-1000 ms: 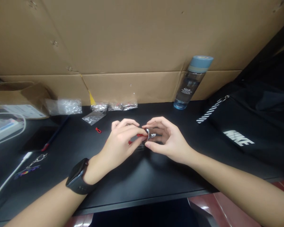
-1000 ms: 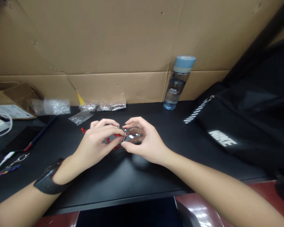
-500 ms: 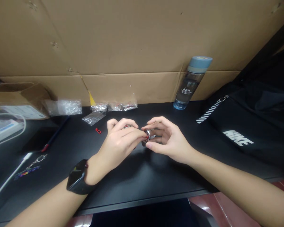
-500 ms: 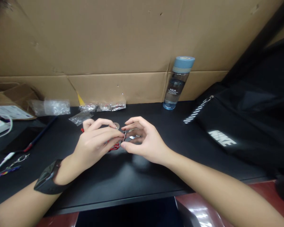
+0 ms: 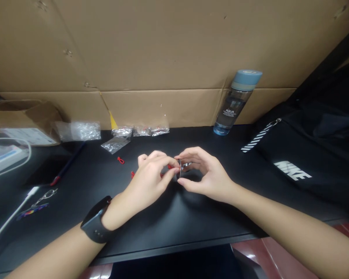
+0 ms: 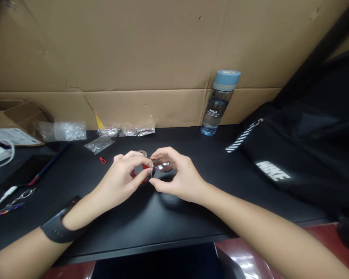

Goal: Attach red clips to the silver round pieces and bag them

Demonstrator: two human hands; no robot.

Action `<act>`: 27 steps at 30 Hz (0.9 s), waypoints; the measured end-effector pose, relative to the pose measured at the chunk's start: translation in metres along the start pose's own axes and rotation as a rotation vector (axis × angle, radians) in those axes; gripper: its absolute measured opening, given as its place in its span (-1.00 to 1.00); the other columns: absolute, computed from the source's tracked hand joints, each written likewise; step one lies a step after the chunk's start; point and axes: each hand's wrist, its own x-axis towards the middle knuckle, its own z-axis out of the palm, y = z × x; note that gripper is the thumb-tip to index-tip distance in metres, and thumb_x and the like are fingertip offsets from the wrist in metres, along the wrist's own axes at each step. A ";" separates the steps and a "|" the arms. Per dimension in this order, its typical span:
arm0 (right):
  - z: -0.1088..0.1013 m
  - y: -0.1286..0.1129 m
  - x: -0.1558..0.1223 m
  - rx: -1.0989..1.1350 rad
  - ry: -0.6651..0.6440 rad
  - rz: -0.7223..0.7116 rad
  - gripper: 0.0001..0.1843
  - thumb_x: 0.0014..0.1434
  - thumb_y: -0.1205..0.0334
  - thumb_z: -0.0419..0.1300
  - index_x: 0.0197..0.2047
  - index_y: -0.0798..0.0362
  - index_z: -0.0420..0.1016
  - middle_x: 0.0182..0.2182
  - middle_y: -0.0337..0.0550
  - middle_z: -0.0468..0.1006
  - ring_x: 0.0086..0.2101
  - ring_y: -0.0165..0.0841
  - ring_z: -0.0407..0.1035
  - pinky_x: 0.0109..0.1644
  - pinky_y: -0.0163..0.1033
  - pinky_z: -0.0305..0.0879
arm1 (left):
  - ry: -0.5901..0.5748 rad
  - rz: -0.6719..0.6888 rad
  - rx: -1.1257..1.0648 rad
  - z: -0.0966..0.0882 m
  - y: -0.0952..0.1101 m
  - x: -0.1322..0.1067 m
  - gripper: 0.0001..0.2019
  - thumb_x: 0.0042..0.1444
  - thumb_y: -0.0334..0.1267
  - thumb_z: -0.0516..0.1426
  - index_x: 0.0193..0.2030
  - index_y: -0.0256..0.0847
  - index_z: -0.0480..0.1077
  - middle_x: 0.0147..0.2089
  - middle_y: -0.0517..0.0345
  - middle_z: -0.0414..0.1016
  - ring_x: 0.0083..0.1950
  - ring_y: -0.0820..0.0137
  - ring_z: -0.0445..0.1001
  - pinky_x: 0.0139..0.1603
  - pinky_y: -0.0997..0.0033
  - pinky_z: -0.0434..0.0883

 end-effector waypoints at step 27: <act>-0.010 -0.011 0.003 -0.243 -0.084 -0.115 -0.46 0.11 0.32 0.41 0.16 -0.06 0.44 -0.03 -0.13 0.62 -0.13 -0.25 0.57 -0.01 -0.12 0.58 | -0.052 -0.284 -0.545 0.003 0.002 0.003 -0.86 0.18 -0.23 0.25 -0.25 -0.20 0.64 -0.25 0.11 0.67 -0.21 0.29 0.60 -0.11 0.33 0.49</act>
